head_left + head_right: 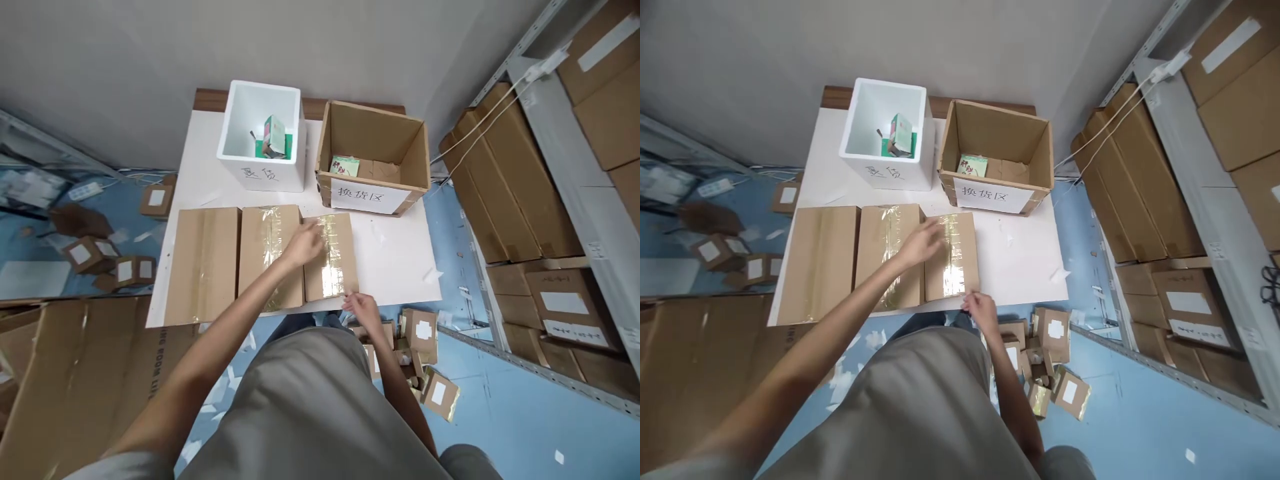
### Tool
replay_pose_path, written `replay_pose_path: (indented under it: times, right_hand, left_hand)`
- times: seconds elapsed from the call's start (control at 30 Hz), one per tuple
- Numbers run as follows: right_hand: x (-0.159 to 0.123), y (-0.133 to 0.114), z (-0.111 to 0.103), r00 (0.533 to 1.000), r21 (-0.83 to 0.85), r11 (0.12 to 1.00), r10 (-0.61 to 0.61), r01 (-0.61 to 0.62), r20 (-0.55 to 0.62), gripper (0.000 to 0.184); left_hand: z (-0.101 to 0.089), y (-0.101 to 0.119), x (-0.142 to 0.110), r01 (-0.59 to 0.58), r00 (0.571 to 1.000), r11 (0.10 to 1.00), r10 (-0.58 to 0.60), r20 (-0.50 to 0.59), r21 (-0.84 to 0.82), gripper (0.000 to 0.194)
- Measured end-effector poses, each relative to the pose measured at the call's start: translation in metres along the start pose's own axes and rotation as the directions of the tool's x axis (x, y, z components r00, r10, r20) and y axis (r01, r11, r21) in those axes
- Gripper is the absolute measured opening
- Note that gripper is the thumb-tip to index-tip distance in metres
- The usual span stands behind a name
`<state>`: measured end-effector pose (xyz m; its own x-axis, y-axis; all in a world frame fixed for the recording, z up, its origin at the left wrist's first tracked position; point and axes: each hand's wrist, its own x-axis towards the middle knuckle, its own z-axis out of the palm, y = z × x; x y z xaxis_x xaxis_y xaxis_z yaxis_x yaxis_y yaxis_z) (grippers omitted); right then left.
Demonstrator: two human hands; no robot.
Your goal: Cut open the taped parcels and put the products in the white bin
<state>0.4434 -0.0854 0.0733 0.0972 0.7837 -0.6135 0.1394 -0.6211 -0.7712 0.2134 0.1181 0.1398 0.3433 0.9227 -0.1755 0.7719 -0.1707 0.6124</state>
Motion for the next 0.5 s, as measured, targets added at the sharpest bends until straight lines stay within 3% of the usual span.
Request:
replay_pose_path:
  times: [0.07,0.1,0.2,0.27,0.3,0.37,0.43,0.47,0.5]
  right_hand:
    - [0.015,-0.004,-0.026,0.994,-0.082,0.995,-0.059,0.052,-0.095,0.074]
    - [0.023,-0.006,-0.037,0.985,-0.098,0.992,-0.094,0.08,-0.147,0.075]
    - [0.049,-0.014,-0.054,0.967,-0.092,0.984,-0.167,0.152,-0.194,0.082]
    - [0.062,-0.019,-0.052,0.974,-0.055,0.986,-0.167,0.16,-0.152,0.093]
    - [0.067,-0.022,-0.048,0.98,-0.029,0.988,-0.153,0.151,-0.126,0.099]
    - [0.074,-0.028,-0.036,0.99,0.033,0.992,-0.119,0.122,-0.075,0.106]
    - [0.077,-0.033,-0.023,0.993,0.094,0.989,-0.113,0.116,-0.033,0.108]
    - [0.078,-0.036,-0.016,0.992,0.117,0.985,-0.123,0.125,-0.02,0.108]
    - [0.079,-0.038,-0.01,0.991,0.133,0.982,-0.134,0.135,-0.016,0.107]
  left_hand:
    - [-0.018,-0.031,-0.041,0.045,0.969,0.989,-0.077,-0.235,-0.14,0.058]
    - [-0.029,-0.05,-0.063,0.098,0.927,0.976,-0.161,-0.34,-0.193,0.062]
    - [-0.066,-0.117,-0.128,0.273,0.733,0.929,-0.368,-0.572,-0.249,0.079]
    - [-0.086,-0.163,-0.166,0.419,0.558,0.856,-0.506,-0.658,-0.303,0.086]
    - [-0.093,-0.185,-0.181,0.486,0.495,0.791,-0.6,-0.629,-0.372,0.086]
    - [-0.099,-0.221,-0.204,0.592,0.412,0.6,-0.799,-0.438,-0.538,0.089]
    - [-0.097,-0.246,-0.216,0.616,0.43,0.387,-0.895,-0.118,-0.686,0.092]
    - [-0.094,-0.255,-0.218,0.601,0.461,0.309,-0.887,0.004,-0.737,0.093]
    - [-0.092,-0.26,-0.218,0.563,0.524,0.265,-0.847,0.091,-0.783,0.094]
